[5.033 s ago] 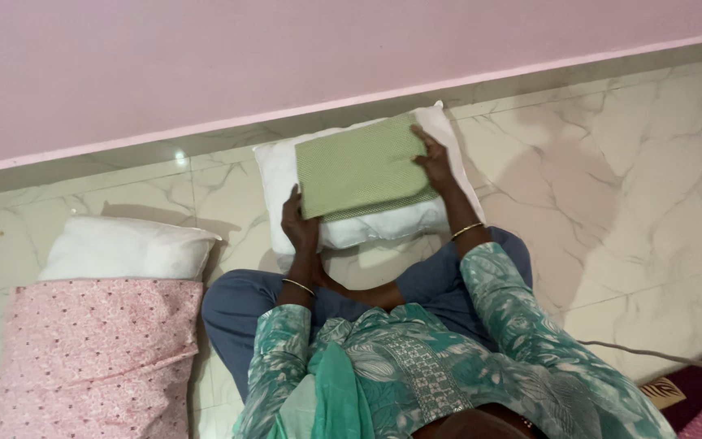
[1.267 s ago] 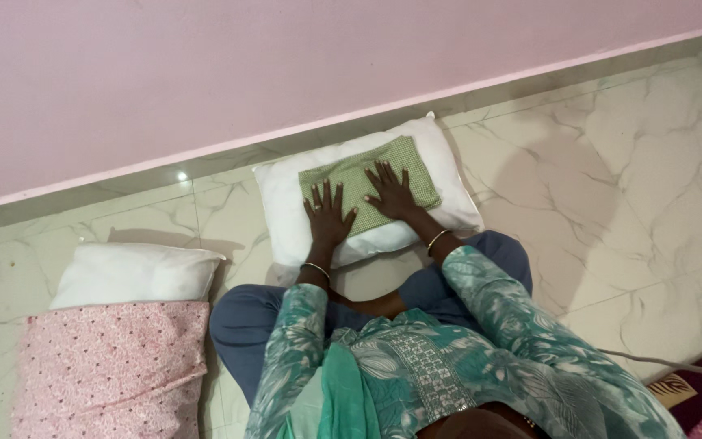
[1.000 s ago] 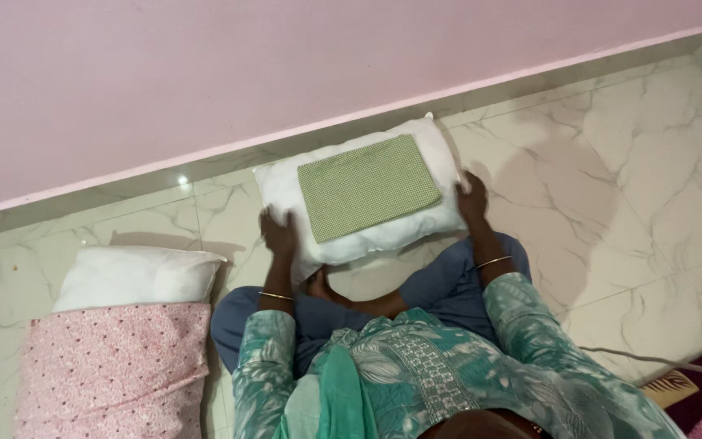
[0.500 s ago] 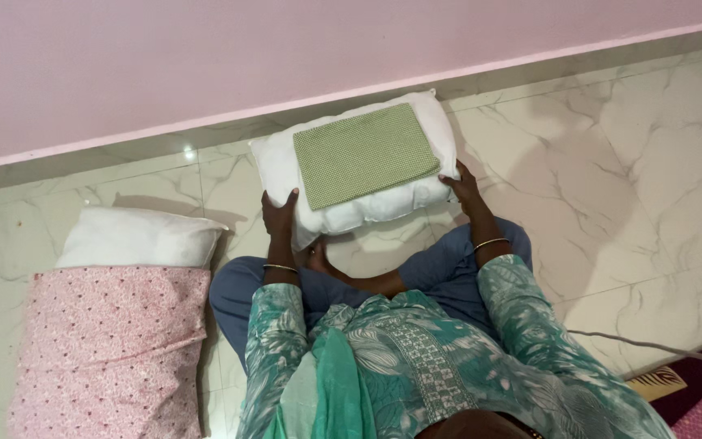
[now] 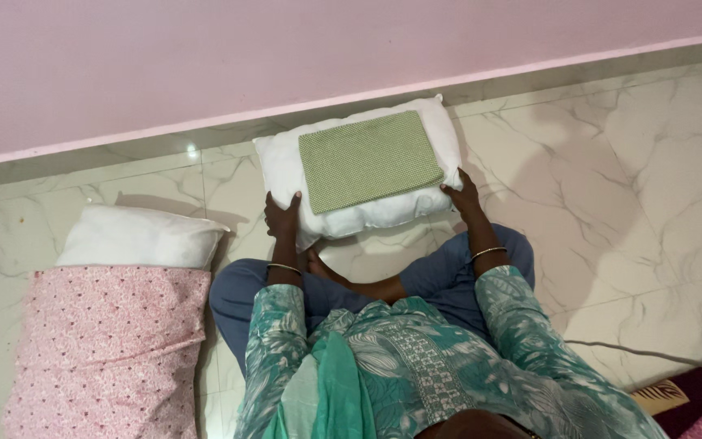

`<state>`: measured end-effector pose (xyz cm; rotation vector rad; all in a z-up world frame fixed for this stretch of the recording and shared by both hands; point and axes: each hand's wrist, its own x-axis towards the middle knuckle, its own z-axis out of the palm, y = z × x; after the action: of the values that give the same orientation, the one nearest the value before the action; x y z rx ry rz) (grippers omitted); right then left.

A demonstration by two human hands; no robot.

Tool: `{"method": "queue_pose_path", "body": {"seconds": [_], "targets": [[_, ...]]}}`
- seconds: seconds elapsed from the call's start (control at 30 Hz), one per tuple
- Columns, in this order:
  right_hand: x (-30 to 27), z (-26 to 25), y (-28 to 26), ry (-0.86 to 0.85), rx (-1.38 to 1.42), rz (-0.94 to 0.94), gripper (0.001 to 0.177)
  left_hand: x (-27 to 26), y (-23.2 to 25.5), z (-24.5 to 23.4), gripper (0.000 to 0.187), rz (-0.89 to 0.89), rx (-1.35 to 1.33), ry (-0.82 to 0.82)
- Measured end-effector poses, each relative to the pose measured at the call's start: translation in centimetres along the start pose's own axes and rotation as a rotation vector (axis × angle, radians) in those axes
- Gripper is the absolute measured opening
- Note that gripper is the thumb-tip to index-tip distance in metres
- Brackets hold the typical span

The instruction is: The person sits on the floor and puts a pink patterned pillowcase onto a white pillow, smoothing it out. They then repeat the process with a green patterned pillowcase on a second white pillow.

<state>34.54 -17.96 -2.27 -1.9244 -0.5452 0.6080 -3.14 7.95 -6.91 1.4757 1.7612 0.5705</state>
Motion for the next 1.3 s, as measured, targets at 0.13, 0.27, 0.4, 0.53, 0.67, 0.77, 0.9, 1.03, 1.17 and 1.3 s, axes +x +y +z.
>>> {"method": "queue_pose_path", "body": {"seconds": [0.13, 0.27, 0.4, 0.53, 0.67, 0.77, 0.9, 1.03, 1.17, 1.3], "targets": [[0.3, 0.1, -0.3, 0.029, -0.007, -0.052, 0.085, -0.6, 1.4, -0.7, 0.105, -0.089, 0.053, -0.047], [0.3, 0.0, -0.5, -0.009, 0.082, -0.127, 0.083, -0.6, 1.2, -1.5, 0.106, -0.089, -0.004, -0.113], [0.3, 0.1, -0.8, 0.021, 0.002, 0.016, 0.084, 0.5, 0.8, 0.0, 0.105, -0.046, 0.055, 0.004], [0.2, 0.2, -1.1, 0.018, 0.005, 0.118, 0.085, 0.5, 0.4, 1.2, 0.095, 0.405, 0.039, 0.275], [0.3, 0.4, -1.3, -0.027, 0.121, -0.058, 0.084, -0.1, 0.8, 0.8, 0.103, 0.068, 0.089, 0.070], [0.3, 0.5, -1.4, -0.060, 0.159, -0.071, 0.084, -0.2, 1.6, -1.0, 0.123, -0.167, 0.007, -0.079], [0.8, 0.7, -1.6, 0.060, 0.197, 0.026, 0.081, -0.6, 1.8, -2.6, 0.134, -0.198, -0.075, -0.129], [0.8, 0.1, -1.7, 0.198, 0.167, 0.148, 0.087, 0.0, 0.8, -2.4, 0.140, -0.124, -0.200, -0.136], [1.1, 0.3, -1.6, 0.049, 0.166, 0.129, 0.077, 0.6, -0.4, -1.6, 0.125, -0.088, -0.122, -0.117], [1.2, 0.3, -0.7, -0.070, 0.209, 0.127, 0.067, 0.9, -1.3, -1.4, 0.117, -0.089, -0.073, -0.141]]}}
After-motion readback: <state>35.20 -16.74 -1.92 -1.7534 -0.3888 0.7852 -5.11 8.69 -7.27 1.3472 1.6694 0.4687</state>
